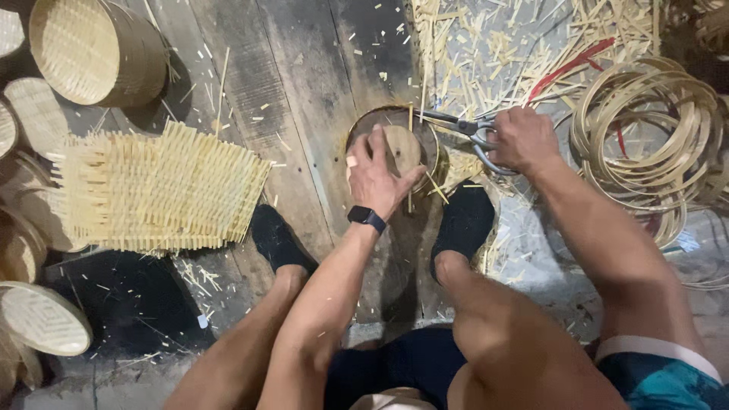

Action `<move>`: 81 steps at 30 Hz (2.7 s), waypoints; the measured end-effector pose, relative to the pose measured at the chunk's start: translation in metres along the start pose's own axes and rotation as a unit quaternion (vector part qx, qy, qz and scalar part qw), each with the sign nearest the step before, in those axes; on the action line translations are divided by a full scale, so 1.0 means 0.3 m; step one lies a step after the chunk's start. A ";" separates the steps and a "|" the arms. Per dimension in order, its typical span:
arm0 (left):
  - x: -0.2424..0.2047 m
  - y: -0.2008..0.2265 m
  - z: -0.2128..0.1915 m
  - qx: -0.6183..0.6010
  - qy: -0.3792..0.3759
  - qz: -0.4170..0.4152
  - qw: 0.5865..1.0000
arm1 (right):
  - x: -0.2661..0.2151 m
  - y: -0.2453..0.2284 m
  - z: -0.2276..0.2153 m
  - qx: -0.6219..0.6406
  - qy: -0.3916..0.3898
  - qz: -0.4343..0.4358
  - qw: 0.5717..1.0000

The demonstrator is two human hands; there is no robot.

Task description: The person sits on the floor and repeatedly places a circular bamboo frame over a rectangular woven mat, then uses shears to trim the excess mat material flush with the frame. The trimmed circular pieces are set aside, and the process is repeated with new mats.

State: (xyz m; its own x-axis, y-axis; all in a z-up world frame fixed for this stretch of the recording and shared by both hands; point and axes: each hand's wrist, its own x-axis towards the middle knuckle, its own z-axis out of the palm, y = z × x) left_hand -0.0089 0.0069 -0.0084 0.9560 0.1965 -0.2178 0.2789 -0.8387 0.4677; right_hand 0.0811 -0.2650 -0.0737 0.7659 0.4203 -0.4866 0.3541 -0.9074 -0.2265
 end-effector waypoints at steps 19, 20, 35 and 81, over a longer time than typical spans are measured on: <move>0.039 -0.032 -0.062 0.011 -0.097 0.120 0.988 | 0.040 -0.102 0.009 -0.085 0.011 0.022 0.996; 0.043 -0.031 -0.065 0.013 -0.098 0.132 0.986 | 0.042 -0.116 0.010 -0.067 0.041 0.013 0.997; 0.007 -0.007 -0.043 0.019 -0.077 0.017 0.997 | 0.041 -0.129 0.004 -0.063 0.136 -0.047 0.988; 0.249 -0.281 0.036 -0.084 -0.091 0.049 0.991 | 0.042 -0.204 0.138 0.513 0.008 0.101 0.853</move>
State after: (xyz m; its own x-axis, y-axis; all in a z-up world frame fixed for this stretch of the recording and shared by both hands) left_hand 0.0381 0.0868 -0.0732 0.9517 0.0102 -0.3069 0.2105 -0.7496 0.6275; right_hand 0.0468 -0.2043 -0.1009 0.7661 0.2487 -0.5926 -0.4340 -0.4798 -0.7625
